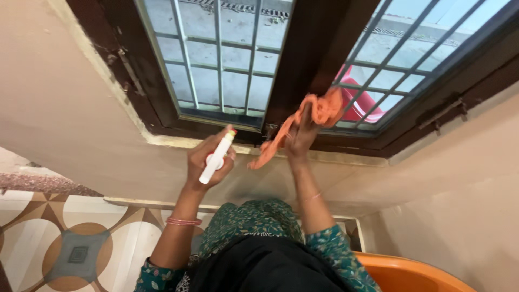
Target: The person sprays a cleaning solution onto a window frame and wipes it with an orange cloth. The person repeatedly sprays and wipes the same section of the frame throughout the clip.
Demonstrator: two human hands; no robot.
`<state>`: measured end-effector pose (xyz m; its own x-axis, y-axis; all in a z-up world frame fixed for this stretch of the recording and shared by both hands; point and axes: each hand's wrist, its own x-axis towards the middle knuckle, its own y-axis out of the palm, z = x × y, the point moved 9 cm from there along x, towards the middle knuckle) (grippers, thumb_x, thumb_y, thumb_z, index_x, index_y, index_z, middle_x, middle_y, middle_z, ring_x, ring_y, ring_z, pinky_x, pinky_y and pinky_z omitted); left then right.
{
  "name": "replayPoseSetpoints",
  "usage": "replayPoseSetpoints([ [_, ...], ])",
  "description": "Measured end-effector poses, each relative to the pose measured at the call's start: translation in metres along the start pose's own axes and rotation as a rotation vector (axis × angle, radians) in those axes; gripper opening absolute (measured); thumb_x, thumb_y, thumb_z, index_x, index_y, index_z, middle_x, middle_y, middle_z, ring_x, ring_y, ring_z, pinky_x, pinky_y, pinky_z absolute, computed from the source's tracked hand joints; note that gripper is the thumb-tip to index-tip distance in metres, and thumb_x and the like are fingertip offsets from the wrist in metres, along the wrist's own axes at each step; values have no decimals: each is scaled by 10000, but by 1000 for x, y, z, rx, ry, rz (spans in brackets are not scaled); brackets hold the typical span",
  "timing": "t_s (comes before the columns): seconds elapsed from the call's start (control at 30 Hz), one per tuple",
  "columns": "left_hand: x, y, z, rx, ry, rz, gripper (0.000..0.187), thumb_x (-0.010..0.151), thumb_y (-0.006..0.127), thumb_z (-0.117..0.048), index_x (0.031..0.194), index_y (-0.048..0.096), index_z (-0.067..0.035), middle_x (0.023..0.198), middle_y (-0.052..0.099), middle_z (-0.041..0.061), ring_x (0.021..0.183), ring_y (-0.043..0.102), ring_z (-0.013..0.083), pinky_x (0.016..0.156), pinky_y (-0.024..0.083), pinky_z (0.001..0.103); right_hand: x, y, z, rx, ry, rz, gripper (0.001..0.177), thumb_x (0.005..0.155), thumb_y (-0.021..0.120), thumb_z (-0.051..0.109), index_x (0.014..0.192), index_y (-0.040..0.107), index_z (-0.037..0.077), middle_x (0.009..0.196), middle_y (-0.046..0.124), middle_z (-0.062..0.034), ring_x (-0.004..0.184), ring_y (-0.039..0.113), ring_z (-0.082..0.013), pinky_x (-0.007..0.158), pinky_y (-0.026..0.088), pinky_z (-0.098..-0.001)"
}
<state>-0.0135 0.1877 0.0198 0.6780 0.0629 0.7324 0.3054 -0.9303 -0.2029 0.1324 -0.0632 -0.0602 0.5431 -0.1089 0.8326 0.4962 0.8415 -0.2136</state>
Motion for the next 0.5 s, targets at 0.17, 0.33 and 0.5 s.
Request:
replayPoseSetpoints([
  [0.17,15,-39,22,-13,-43,18,553,804,706,15,1353,651,-27,812,686,51,688,661,124,658,534,260,52,-18,67,-168,-248,-53,583,1080,548,106,1607,311,33,1528,406,-245,1377,469,-396,1153,420,-473],
  [0.33,20,-58,45,35,-37,14,502,807,757,-17,1301,669,-4,861,711,66,709,657,115,676,534,263,-24,10,-29,467,541,-107,532,1048,562,126,1516,402,-69,1195,435,-243,915,369,-430,769,313,-516],
  [0.5,23,-59,62,-22,-90,39,478,805,778,-26,1269,675,23,832,705,60,725,673,122,706,544,265,-102,21,-2,-539,-52,180,627,925,709,96,1445,399,-69,1312,522,-292,1169,536,-490,984,450,-539],
])
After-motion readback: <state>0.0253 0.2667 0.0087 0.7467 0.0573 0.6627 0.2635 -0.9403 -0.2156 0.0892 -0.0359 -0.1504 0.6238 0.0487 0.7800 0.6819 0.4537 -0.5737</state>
